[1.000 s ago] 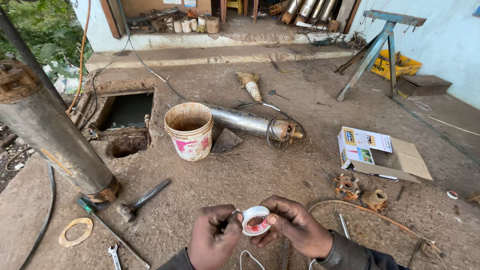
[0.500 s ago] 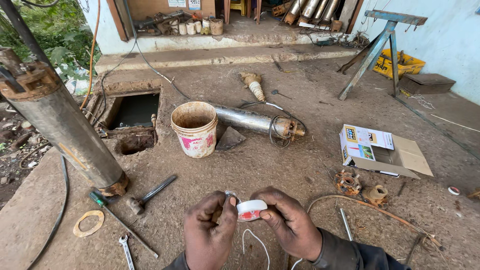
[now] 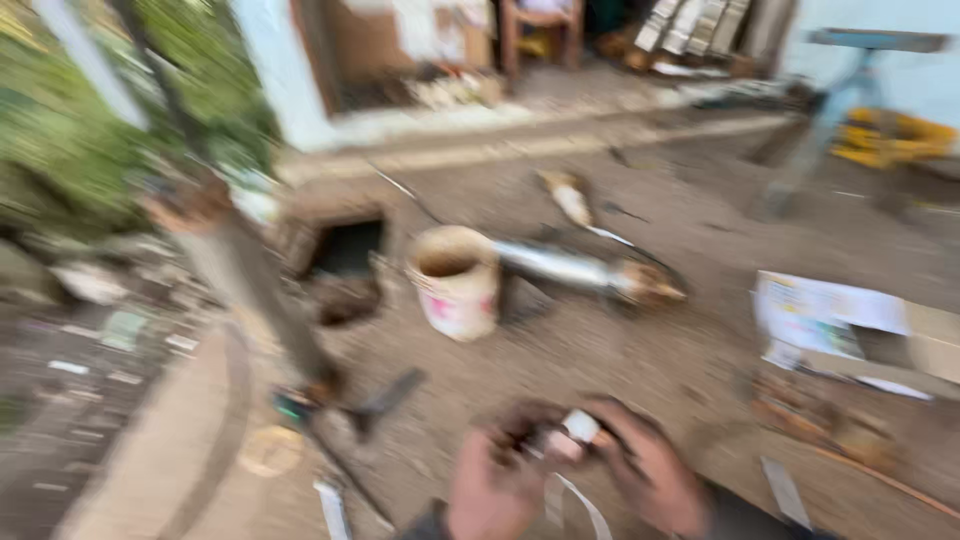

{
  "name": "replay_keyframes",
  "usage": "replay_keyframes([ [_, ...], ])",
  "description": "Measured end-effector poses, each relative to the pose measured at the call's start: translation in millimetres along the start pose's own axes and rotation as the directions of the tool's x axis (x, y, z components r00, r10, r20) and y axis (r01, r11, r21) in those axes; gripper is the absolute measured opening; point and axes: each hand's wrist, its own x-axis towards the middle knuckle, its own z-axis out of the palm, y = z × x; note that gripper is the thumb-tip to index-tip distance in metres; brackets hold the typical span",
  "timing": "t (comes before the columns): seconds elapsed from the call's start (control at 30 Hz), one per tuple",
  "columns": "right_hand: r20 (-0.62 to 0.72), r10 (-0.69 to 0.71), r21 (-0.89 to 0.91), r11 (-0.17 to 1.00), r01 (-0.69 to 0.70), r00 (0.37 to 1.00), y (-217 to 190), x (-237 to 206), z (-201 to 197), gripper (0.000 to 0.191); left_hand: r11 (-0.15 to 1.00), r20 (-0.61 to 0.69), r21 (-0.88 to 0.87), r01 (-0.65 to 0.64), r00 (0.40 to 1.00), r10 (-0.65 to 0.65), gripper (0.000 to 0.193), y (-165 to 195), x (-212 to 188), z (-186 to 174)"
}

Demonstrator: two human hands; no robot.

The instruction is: The person cuts a yellow sheet with shears, then sits on the ground and wraps white tape around a bundle of wires inside a bucket. They continue wrapping the tape around the wire bundle and then use a knife to cut the tape.

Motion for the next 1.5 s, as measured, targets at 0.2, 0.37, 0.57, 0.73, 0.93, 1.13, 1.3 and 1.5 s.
replay_keyframes([
  [0.2,0.081,0.466,0.704,0.599,-0.381,0.881,9.5,0.9,27.6,0.066,0.975,-0.136,0.221,-0.028,0.989,0.059,0.012,-1.9,-1.9,-5.4],
  [0.37,0.187,0.296,0.738,0.588,-0.333,0.937,-15.2,-22.9,22.9,0.093,0.761,0.036,0.454,-0.464,0.863,0.505,0.018,5.1,-14.6,6.7],
  [0.57,0.082,0.39,0.719,0.614,-0.326,0.917,-56.6,-2.1,14.3,0.092,0.869,0.084,0.36,-0.338,0.94,0.331,0.006,12.8,-19.2,13.1],
  [0.73,0.164,0.262,0.751,0.592,-0.293,0.951,-62.0,-7.2,16.9,0.093,0.935,0.002,0.229,-0.272,0.96,0.279,0.008,9.6,-16.3,10.3],
  [0.93,0.309,0.363,0.835,0.339,-0.434,0.879,-49.2,-22.9,2.3,0.105,0.898,-0.167,0.417,-0.139,0.96,0.226,0.023,25.1,-9.5,-7.4],
  [1.13,0.391,0.311,0.89,0.112,-0.442,0.866,-39.5,-25.1,-11.3,0.112,0.662,0.165,0.658,-0.358,0.927,0.337,0.065,50.7,-10.3,0.5],
  [1.3,0.5,0.554,0.634,0.29,-0.717,0.666,-45.1,-19.0,-10.3,0.111,0.5,0.357,0.648,-0.574,0.809,0.466,0.055,63.1,-17.3,13.8],
  [1.5,0.617,0.551,0.524,0.246,-0.816,0.562,-38.9,-22.3,-4.5,0.106,0.356,0.481,0.66,-0.662,0.736,0.477,0.026,60.0,-14.6,16.0],
])
